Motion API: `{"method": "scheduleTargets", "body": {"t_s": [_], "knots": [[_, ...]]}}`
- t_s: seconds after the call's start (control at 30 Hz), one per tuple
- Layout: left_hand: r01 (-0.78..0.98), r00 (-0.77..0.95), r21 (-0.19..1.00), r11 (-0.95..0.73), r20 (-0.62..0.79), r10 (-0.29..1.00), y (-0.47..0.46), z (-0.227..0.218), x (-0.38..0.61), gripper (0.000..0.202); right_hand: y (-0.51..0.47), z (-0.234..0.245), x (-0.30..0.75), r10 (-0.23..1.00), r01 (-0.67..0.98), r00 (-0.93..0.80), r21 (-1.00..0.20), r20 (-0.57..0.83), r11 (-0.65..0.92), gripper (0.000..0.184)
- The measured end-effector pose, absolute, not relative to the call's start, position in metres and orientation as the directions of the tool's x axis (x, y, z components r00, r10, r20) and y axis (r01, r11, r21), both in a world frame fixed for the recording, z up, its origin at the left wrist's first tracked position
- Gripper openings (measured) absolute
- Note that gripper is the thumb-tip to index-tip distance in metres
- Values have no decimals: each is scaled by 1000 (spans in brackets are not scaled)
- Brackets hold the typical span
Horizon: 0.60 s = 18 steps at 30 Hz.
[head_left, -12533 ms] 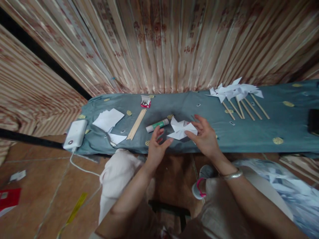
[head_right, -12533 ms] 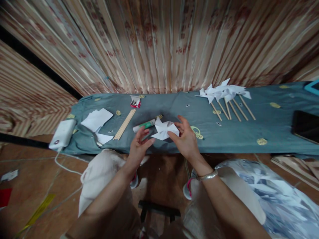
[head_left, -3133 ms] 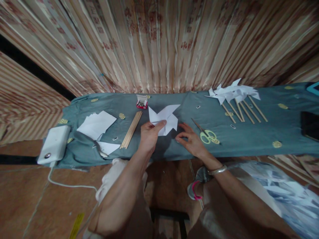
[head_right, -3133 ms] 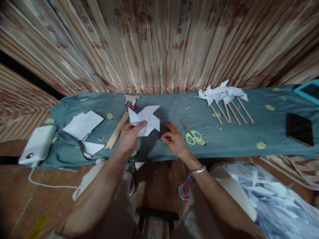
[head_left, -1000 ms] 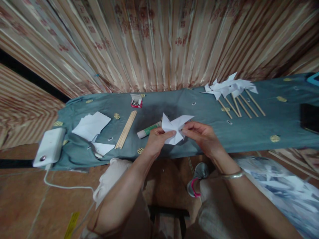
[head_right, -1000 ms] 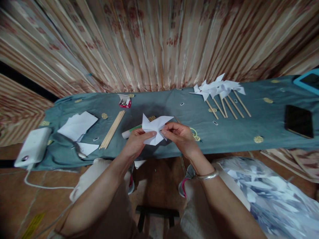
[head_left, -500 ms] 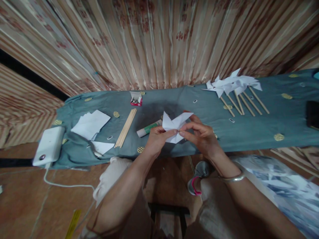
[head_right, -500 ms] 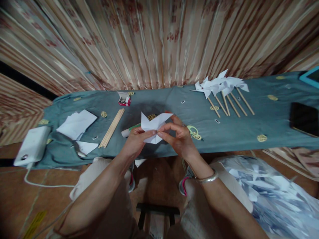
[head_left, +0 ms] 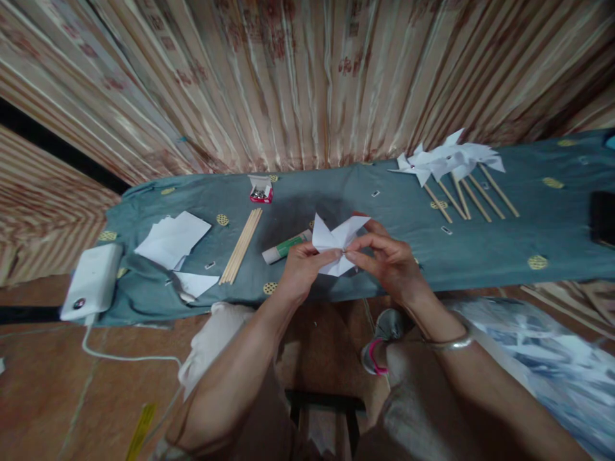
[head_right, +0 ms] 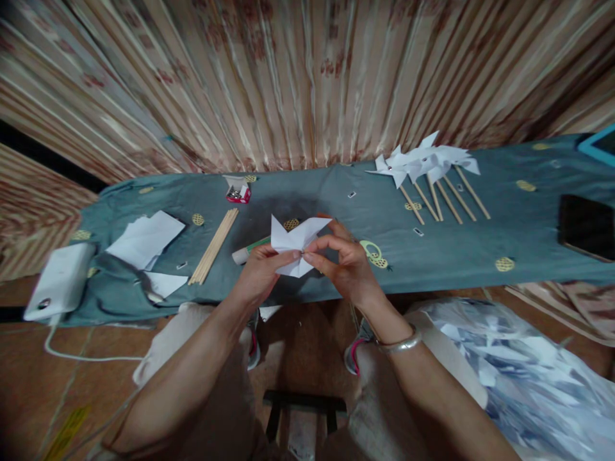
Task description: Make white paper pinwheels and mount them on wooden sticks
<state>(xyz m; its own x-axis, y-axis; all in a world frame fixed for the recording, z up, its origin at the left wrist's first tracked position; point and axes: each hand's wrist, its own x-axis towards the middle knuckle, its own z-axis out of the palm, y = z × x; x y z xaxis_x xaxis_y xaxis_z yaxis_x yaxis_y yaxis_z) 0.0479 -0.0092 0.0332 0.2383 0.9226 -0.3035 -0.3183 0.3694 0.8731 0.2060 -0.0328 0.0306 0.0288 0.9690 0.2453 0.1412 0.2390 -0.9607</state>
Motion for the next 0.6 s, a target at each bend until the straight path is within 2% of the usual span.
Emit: {"method": "scheduleTargets", "body": {"t_s": [0.6], "knots": [[-337, 259, 869, 362, -285, 923, -9, 31, 47, 21, -32, 29, 206, 977, 126, 19, -969, 214, 210, 8]]}}
